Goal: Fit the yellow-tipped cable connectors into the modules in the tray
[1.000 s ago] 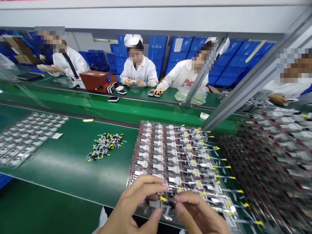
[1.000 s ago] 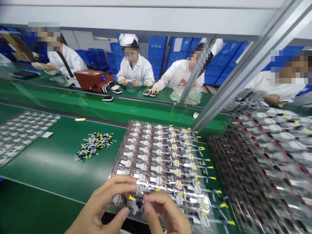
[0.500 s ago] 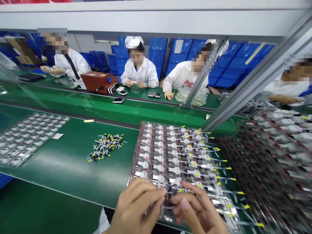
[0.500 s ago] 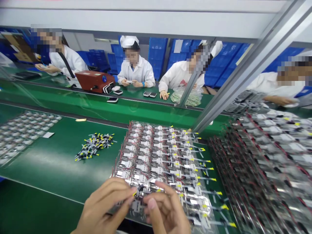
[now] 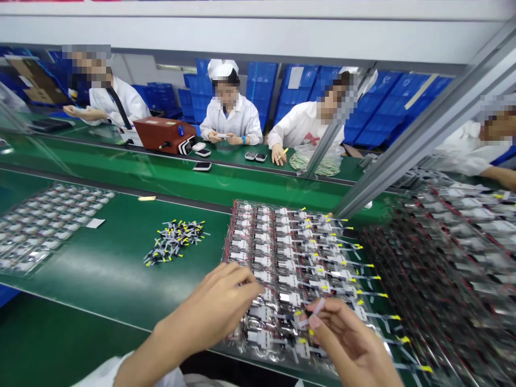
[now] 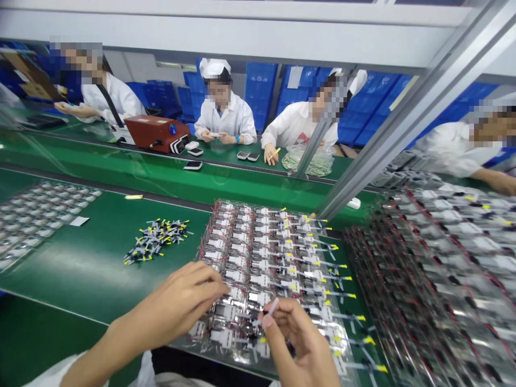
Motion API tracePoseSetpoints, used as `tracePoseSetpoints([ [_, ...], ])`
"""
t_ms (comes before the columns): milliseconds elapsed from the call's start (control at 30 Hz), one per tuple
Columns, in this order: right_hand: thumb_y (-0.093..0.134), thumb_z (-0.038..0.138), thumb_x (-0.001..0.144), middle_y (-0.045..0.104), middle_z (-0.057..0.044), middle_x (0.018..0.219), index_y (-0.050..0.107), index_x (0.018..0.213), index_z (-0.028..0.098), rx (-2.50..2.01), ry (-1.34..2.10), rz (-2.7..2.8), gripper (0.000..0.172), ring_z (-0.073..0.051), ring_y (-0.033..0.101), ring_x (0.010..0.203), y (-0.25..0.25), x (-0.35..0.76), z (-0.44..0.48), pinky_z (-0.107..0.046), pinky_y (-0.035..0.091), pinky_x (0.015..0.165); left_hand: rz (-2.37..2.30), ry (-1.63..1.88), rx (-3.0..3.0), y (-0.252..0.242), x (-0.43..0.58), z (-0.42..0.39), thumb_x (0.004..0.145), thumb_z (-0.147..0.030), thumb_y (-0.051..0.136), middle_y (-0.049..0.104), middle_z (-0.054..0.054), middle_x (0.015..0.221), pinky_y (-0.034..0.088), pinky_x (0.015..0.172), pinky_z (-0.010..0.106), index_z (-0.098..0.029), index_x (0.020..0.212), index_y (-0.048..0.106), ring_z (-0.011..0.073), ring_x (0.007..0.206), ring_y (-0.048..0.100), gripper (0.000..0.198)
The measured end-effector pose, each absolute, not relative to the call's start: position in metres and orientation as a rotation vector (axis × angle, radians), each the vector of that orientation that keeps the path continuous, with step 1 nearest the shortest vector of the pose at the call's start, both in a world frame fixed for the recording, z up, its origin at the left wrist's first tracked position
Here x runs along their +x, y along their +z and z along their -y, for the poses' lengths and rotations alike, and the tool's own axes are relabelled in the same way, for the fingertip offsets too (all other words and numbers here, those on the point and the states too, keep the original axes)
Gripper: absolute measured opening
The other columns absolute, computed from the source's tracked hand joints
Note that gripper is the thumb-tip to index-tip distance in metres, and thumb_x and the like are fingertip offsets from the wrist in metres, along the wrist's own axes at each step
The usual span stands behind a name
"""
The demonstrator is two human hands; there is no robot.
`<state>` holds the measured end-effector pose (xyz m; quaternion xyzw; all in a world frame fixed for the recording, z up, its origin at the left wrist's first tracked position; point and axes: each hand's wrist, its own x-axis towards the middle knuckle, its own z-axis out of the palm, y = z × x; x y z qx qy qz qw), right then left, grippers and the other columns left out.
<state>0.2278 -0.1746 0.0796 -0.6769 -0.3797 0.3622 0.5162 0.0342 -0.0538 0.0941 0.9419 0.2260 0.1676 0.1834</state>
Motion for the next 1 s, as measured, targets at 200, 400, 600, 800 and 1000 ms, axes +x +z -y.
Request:
tracePoseSetpoints([
  [200, 0.056, 0.048, 0.089, 0.064, -0.003, 0.083, 0.072, 0.095, 0.025, -1.779, 0.767, 1.325, 0.029, -0.018, 0.060, 0.067, 0.078, 0.246, 0.165, -0.024, 0.050, 0.060, -0.376, 0.149, 2.914, 0.087, 0.047, 0.034, 0.086, -0.006, 0.054, 0.057, 0.004, 0.094, 0.043, 0.077, 0.029, -0.021, 0.104, 0.065, 0.0195, 0.091, 0.053, 0.026],
  [400, 0.057, 0.050, 0.087, 0.060, 0.000, 0.067, 0.071, 0.094, 0.024, -1.851, 0.729, 1.280, 0.030, -0.017, 0.054, 0.055, 0.077, 0.236, 0.155, -0.026, 0.044, 0.053, -0.206, 0.181, 3.031, 0.086, 0.050, 0.025, 0.087, -0.013, 0.054, 0.053, 0.004, 0.087, 0.039, 0.072, 0.029, -0.021, 0.090, 0.064, 0.0192, 0.083, 0.051, 0.013],
  [600, 0.057, 0.048, 0.087, 0.058, 0.001, 0.062, 0.069, 0.084, 0.025, -1.868, 0.763, 1.353, 0.026, -0.016, 0.053, 0.054, 0.078, 0.235, 0.145, -0.025, 0.037, 0.050, -0.185, 0.165, 3.045, 0.084, 0.050, 0.024, 0.084, -0.015, 0.056, 0.052, 0.004, 0.088, 0.042, 0.073, 0.030, -0.020, 0.089, 0.059, 0.0206, 0.082, 0.052, 0.007],
  [800, 0.053, 0.045, 0.088, 0.049, 0.005, 0.049, 0.070, 0.087, 0.026, -1.974, 0.731, 1.437, 0.025, -0.016, 0.046, 0.046, 0.076, 0.238, 0.143, -0.026, 0.030, 0.046, -0.259, 0.167, 2.876, 0.085, 0.048, 0.023, 0.093, -0.023, 0.050, 0.055, 0.005, 0.101, 0.046, 0.079, 0.028, -0.019, 0.100, 0.056, 0.0180, 0.086, 0.055, 0.010],
  [1000, 0.051, 0.044, 0.087, 0.048, 0.003, 0.052, 0.073, 0.086, 0.026, -1.920, 0.679, 1.477, 0.028, -0.017, 0.046, 0.047, 0.072, 0.234, 0.137, -0.026, 0.032, 0.046, -0.366, 0.246, 2.666, 0.073, 0.046, 0.020, 0.094, -0.026, 0.054, 0.061, 0.006, 0.102, 0.047, 0.083, 0.030, -0.017, 0.117, 0.053, 0.0198, 0.094, 0.058, 0.024],
])
